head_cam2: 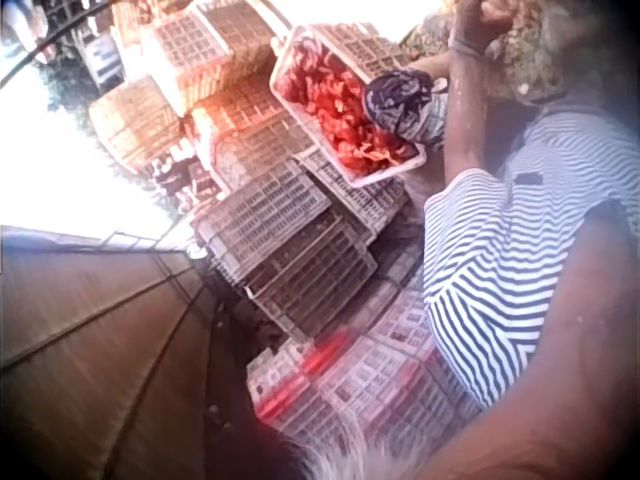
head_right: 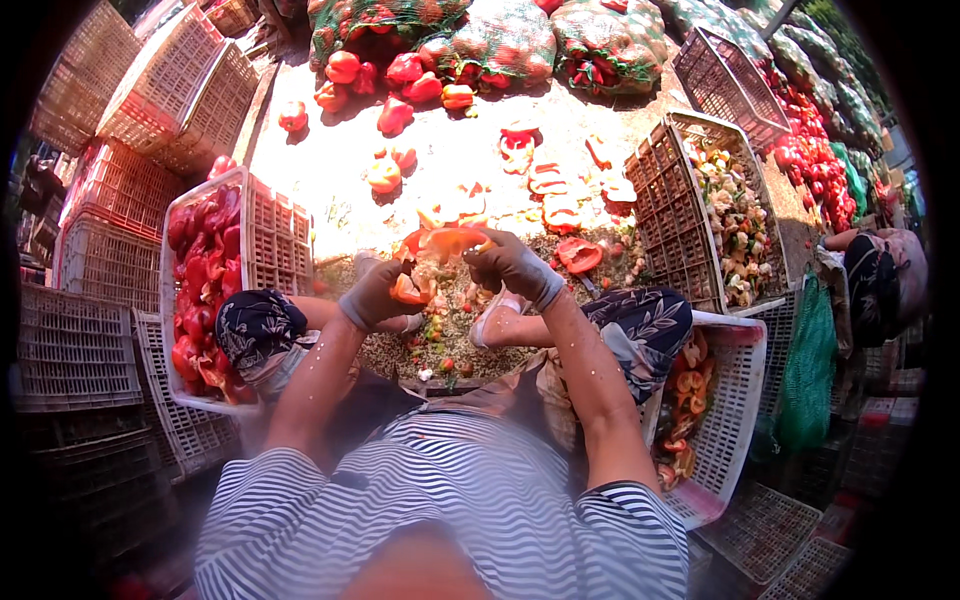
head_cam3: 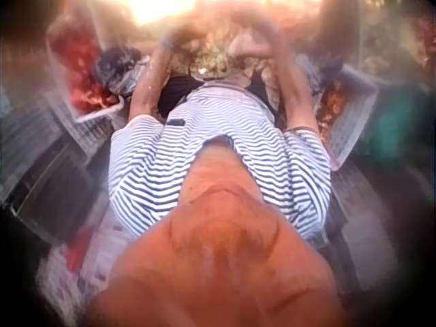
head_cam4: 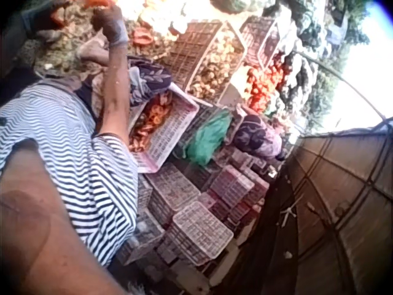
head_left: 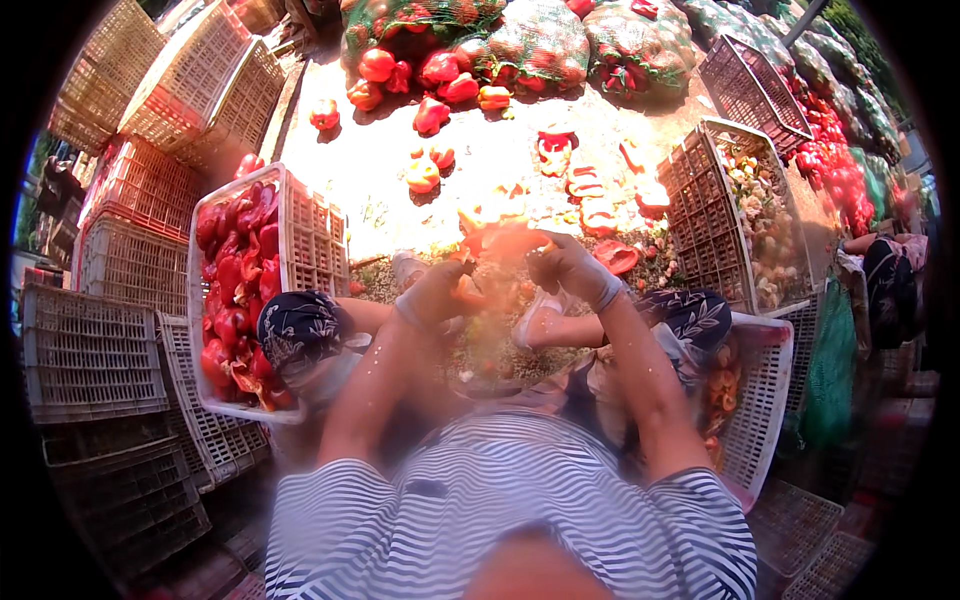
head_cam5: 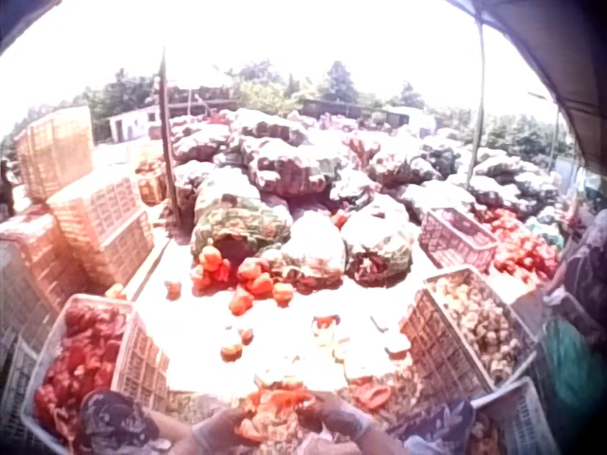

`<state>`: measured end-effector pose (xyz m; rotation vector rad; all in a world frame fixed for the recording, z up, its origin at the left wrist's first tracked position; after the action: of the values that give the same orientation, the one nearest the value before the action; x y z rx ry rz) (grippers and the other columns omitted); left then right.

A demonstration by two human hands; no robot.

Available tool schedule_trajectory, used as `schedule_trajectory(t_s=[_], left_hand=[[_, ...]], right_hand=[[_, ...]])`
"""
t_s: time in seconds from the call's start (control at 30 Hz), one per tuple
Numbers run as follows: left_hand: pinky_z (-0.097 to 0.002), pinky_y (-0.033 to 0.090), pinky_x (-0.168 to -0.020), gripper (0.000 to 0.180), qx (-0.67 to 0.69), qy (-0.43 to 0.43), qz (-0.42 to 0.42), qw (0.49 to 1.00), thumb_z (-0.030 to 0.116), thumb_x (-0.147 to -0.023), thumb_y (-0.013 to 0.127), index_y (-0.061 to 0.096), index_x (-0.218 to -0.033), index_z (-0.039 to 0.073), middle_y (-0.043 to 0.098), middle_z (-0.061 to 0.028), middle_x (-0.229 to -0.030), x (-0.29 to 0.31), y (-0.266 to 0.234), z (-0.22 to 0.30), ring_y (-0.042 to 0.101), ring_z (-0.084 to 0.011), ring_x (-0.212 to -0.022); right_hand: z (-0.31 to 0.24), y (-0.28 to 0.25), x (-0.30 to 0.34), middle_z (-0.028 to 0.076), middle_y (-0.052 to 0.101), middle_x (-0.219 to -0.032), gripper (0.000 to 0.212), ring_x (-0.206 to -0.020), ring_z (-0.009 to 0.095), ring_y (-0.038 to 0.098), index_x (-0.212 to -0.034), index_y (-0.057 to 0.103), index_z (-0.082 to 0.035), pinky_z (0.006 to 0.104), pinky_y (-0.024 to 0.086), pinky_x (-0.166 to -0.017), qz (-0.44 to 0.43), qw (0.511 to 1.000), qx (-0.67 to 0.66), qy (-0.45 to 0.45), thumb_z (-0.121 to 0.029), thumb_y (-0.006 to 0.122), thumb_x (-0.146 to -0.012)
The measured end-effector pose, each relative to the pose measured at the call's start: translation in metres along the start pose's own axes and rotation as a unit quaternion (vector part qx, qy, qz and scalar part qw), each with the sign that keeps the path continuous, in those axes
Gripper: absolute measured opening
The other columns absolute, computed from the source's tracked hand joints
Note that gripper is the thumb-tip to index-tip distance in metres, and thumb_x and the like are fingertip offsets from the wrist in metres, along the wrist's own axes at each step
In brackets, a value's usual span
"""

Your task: The person sorts red peppers by hand, picking them up from the ground and placing them into a white plastic crate.

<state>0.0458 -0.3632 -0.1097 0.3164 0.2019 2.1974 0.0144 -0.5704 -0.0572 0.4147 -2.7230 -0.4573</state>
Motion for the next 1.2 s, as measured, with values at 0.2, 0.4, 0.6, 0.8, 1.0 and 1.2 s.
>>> schedule_trajectory(t_s=[0.2,0.4,0.6,0.8,1.0,1.2], left_hand=[[-0.0253,0.051,-0.076,0.04,-0.31,0.058,0.102,0.944,0.013,-0.083,0.074,0.059,-0.119,0.002,0.066,-0.0055,-0.1,-0.012,-0.025,-0.043,0.063,-0.0122,-0.088],[-0.0223,0.047,-0.065,0.036,0.085,-0.045,0.235,0.967,0.015,-0.091,0.05,0.055,-0.124,0.002,0.062,-0.0035,-0.096,-0.014,0.01,-0.005,0.057,-0.0105,-0.075],[-0.0205,0.04,-0.057,0.043,-0.006,-0.045,0.247,0.968,0.009,-0.087,0.048,0.054,-0.129,0.001,0.058,0.0004,-0.086,0.001,-0.001,-0.021,0.05,-0.0067,-0.067],[-0.0206,0.039,-0.055,0.036,0.079,-0.081,0.21,0.971,0.009,-0.089,0.059,0.059,-0.123,0.001,0.057,0.0025,-0.08,0.012,0.021,-0.01,0.05,-0.0054,-0.066],[-0.0232,0.044,-0.057,0.031,-0.055,-0.051,0.226,0.971,0.004,-0.085,0.062,0.061,-0.116,0.0,0.062,-0.0012,-0.082,-0.003,0.022,-0.036,0.055,-0.0082,-0.067],[-0.0344,0.051,-0.066,0.025,-0.258,-0.043,0.398,0.879,0.008,-0.082,0.056,0.068,-0.104,0.003,0.07,-0.0135,-0.081,-0.009,-0.003,-0.025,0.068,-0.0232,-0.075]], right_hand=[[0.017,-0.017,-0.037,0.001,0.056,-0.08,0.051,-0.059,0.006,0.048,-0.117,0.057,-0.006,0.0216,0.04,-0.05,0.127,0.99,-0.052,-0.023,-0.046,0.068,-0.086],[0.02,0.036,0.003,0.01,0.057,-0.115,0.066,-0.099,0.015,0.058,-0.129,0.054,-0.003,0.0276,0.05,-0.066,0.099,0.987,0.122,0.017,-0.049,0.07,-0.084],[0.014,0.051,0.003,0.007,0.068,-0.088,0.04,-0.077,0.012,0.063,-0.105,0.066,0.004,0.0285,0.05,-0.064,0.049,0.946,0.309,-0.084,-0.03,0.072,-0.085],[0.019,0.044,0.01,0.009,0.069,-0.09,0.041,-0.084,0.015,0.064,-0.111,0.065,0.001,0.0302,0.05,-0.071,-0.021,0.915,0.385,-0.116,-0.029,0.072,-0.082],[0.008,0.04,0.007,0.019,0.07,-0.103,0.059,-0.098,0.029,0.067,-0.115,0.064,-0.003,0.0392,0.05,-0.083,-0.021,0.817,0.577,-0.021,-0.05,0.068,-0.078],[0.062,0.024,-0.065,0.021,0.07,-0.102,0.063,-0.1,0.034,0.068,-0.108,0.066,-0.001,0.0416,0.051,-0.087,0.083,0.768,0.622,0.128,-0.056,0.062,-0.078]])
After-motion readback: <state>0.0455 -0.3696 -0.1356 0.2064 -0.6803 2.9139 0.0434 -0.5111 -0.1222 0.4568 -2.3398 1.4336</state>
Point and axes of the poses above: each hand's wrist, its own x-axis away from the middle knuckle, its own y-axis out of the palm, z = x × y, the point moved 5 cm from there along -x, towards the middle knuckle
